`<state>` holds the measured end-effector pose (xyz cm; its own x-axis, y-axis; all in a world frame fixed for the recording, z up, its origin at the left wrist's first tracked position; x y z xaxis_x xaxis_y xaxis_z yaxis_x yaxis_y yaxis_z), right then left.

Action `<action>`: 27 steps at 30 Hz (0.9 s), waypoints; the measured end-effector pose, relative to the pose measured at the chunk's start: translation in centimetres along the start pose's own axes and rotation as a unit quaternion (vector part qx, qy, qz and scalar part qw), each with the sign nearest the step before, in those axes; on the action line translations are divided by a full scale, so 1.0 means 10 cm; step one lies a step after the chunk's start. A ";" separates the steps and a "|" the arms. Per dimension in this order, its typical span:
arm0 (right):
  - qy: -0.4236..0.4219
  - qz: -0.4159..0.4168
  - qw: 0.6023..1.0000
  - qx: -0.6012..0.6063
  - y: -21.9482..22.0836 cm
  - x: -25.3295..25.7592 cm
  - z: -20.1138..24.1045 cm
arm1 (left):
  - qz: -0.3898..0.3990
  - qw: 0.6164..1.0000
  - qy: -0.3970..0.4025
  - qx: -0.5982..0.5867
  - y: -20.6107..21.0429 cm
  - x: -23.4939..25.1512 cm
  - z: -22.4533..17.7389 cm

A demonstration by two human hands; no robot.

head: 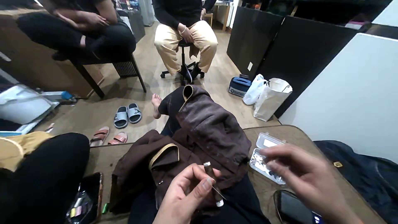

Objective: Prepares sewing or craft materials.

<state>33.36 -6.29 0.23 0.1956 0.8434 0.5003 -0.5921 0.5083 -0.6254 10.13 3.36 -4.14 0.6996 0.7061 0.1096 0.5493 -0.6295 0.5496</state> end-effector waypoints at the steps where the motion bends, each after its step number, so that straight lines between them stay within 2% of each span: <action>1: -0.020 0.026 0.998 0.060 0.23 0.01 0.23 | 0.001 1.000 -0.002 0.002 -0.01 -0.01 -0.01; 3: -0.033 0.060 0.986 0.153 0.58 0.02 0.52 | 0.018 1.000 -0.005 0.003 -0.01 -0.04 -0.01; 7: -0.017 0.123 0.951 0.282 1.07 0.02 0.64 | 0.079 0.995 0.006 0.058 -0.02 -0.11 -0.02; 11: -0.024 0.148 0.939 0.309 1.26 -0.03 0.60 | 0.106 0.979 0.008 0.172 -0.12 -0.16 -0.01; 15: 0.024 0.126 0.935 0.331 1.33 -0.11 0.54 | 0.060 0.981 0.023 0.181 -0.30 -0.19 -0.10; 17: 0.044 0.110 0.945 0.305 1.37 -0.16 0.49 | 0.014 0.975 0.065 0.213 -0.43 -0.22 -0.21; 18: 0.036 0.106 0.960 0.255 1.37 -0.19 0.47 | -0.014 0.969 0.084 0.231 -0.50 -0.23 -0.27; 20: -0.005 0.096 0.986 0.135 1.37 -0.25 0.45 | -0.051 0.965 0.113 0.232 -0.59 -0.26 -0.35; 22: -0.037 0.067 0.993 0.089 1.33 -0.30 0.45 | -0.052 0.969 0.127 0.204 -0.60 -0.27 -0.38; 24: -0.047 0.033 0.993 0.099 1.22 -0.28 0.48 | -0.027 0.979 0.117 0.165 -0.52 -0.26 -0.34; 27: -0.098 0.006 0.985 0.145 1.05 -0.23 0.69 | 0.003 0.998 0.037 0.057 -0.33 -0.19 -0.14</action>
<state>21.25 -4.14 -3.36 0.0496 0.7855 0.6169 -0.7976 0.4029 -0.4488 6.29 4.56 -5.00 0.6695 0.7218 0.1756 0.5965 -0.6633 0.4519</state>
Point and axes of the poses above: each hand's wrist, its own x-axis towards the middle knuckle, its own y-axis out of the palm, z = x × y, the point moved 9 cm from there along x, towards the middle knuckle, and after that the axes turned 8 degrees about -x, right-handed, at the moved point
